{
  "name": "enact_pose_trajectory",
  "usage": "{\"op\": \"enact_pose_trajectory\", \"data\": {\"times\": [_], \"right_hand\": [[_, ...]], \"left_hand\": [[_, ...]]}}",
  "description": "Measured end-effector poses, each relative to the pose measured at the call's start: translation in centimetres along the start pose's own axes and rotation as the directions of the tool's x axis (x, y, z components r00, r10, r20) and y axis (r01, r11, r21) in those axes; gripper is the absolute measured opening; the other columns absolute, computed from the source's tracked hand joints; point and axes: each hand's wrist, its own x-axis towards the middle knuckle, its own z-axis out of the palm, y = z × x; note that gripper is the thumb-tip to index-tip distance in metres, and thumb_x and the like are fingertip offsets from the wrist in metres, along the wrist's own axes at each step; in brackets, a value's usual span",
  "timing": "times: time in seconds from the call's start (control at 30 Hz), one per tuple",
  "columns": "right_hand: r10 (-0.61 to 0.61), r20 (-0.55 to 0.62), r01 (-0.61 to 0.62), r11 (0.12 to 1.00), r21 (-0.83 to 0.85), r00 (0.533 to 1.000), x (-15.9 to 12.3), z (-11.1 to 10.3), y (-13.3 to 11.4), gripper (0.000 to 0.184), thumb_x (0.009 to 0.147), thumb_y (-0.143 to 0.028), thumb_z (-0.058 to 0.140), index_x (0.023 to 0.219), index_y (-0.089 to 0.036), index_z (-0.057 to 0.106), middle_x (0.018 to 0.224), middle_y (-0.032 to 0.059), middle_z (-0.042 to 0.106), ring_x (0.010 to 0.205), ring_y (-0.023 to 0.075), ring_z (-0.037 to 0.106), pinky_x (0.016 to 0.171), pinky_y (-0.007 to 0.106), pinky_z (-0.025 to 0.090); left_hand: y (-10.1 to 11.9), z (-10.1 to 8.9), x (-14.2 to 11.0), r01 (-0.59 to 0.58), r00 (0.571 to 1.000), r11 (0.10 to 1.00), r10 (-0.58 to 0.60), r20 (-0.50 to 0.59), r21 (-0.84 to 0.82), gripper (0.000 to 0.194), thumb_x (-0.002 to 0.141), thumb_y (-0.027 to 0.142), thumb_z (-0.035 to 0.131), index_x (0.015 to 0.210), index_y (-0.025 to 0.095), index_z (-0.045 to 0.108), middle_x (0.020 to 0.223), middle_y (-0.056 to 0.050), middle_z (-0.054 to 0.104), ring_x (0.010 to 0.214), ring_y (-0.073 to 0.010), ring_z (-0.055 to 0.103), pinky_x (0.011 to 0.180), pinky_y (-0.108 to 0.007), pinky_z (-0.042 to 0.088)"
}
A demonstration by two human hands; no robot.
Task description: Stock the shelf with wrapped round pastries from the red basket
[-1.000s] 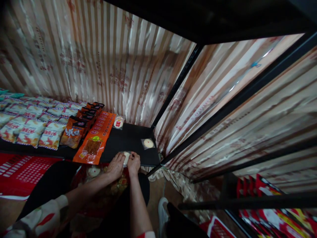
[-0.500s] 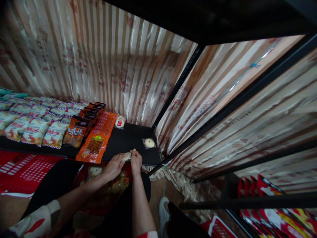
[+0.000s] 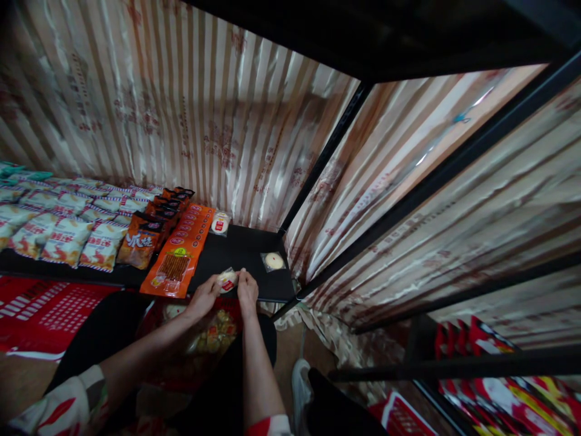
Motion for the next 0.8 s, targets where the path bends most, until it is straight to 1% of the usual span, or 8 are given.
{"op": "enact_pose_trajectory", "data": {"times": [0.07,0.2,0.27,0.33,0.47,0.63,0.7,0.8], "right_hand": [[-0.03,0.013,0.029,0.999,0.029,0.999,0.0,0.1,0.2,0.045,0.08,-0.051,0.036,0.077,-0.021,0.069,0.069,-0.0003,0.066,0.069,0.0155,0.058,0.061,0.022,0.04],[-0.078,0.046,0.072,0.991,0.116,0.996,0.2,0.2,0.6,0.044,0.08,-0.051,0.037,0.073,-0.019,0.067,0.065,-0.001,0.064,0.063,0.0134,0.055,0.058,0.02,0.04],[-0.092,0.062,0.081,0.984,0.156,0.994,0.1,0.3,0.8,0.043,0.078,-0.052,0.04,0.073,-0.018,0.067,0.063,-0.0013,0.063,0.061,0.0129,0.054,0.057,0.02,0.04],[-0.109,0.071,0.094,0.977,0.19,0.992,0.1,0.3,0.9,0.042,0.077,-0.052,0.042,0.073,-0.017,0.066,0.062,-0.0015,0.063,0.061,0.0126,0.054,0.056,0.019,0.04],[-0.128,0.095,0.099,0.959,0.265,0.987,-0.1,0.3,1.2,0.038,0.074,-0.049,0.049,0.077,-0.016,0.066,0.067,-0.0001,0.064,0.063,0.0125,0.054,0.057,0.02,0.042],[-0.178,0.203,0.078,0.905,0.419,0.963,0.0,0.1,1.5,0.035,0.07,-0.042,0.058,0.09,-0.015,0.067,0.072,0.0016,0.066,0.061,0.0122,0.056,0.058,0.021,0.045],[-0.187,0.219,0.078,0.9,0.428,0.958,0.2,0.0,1.6,0.034,0.069,-0.04,0.06,0.092,-0.016,0.067,0.073,0.0015,0.067,0.061,0.0123,0.056,0.058,0.021,0.045],[-0.178,0.231,0.079,0.92,0.383,0.956,0.5,-0.3,1.5,0.034,0.069,-0.04,0.059,0.091,-0.017,0.068,0.074,0.0013,0.067,0.063,0.0126,0.057,0.059,0.022,0.046]], "left_hand": [[0.0,0.0,0.1,0.053,0.999,0.998,-0.053,0.009,-0.041,0.03,0.088,0.031,0.032,0.105,0.018,0.053,0.096,-0.005,0.065,0.083,-0.0139,0.062,0.076,-0.024,0.045],[0.1,0.0,0.3,0.111,0.994,0.978,-0.106,0.038,-0.176,0.029,0.087,0.033,0.033,0.102,0.017,0.053,0.088,-0.004,0.065,0.063,-0.011,0.06,0.064,-0.022,0.046],[0.3,-0.1,0.4,0.14,0.99,0.962,-0.135,0.036,-0.233,0.028,0.087,0.032,0.034,0.098,0.016,0.054,0.086,-0.004,0.064,0.061,-0.0102,0.059,0.059,-0.021,0.046],[0.4,-0.2,0.5,0.142,0.99,0.956,-0.143,0.014,-0.257,0.027,0.086,0.031,0.034,0.094,0.015,0.055,0.083,-0.003,0.064,0.062,-0.0103,0.058,0.056,-0.02,0.044],[0.4,-0.6,1.2,0.117,0.992,0.967,-0.126,-0.025,-0.225,0.027,0.085,0.032,0.037,0.09,0.015,0.058,0.073,-0.001,0.063,0.063,-0.011,0.058,0.055,-0.019,0.043],[0.4,-1.2,2.3,0.115,0.992,0.98,-0.122,-0.032,-0.162,0.026,0.083,0.033,0.043,0.092,0.019,0.062,0.07,0.0,0.065,0.069,-0.0127,0.059,0.058,-0.02,0.043],[0.5,-1.4,2.7,0.117,0.992,0.984,-0.121,-0.022,-0.134,0.026,0.082,0.034,0.044,0.093,0.02,0.063,0.071,0.001,0.066,0.07,-0.0131,0.059,0.06,-0.02,0.043],[0.5,-1.6,3.4,0.109,0.994,0.989,-0.11,-0.001,-0.1,0.026,0.081,0.034,0.045,0.092,0.02,0.064,0.072,0.001,0.066,0.073,-0.0138,0.06,0.062,-0.021,0.044]]}}
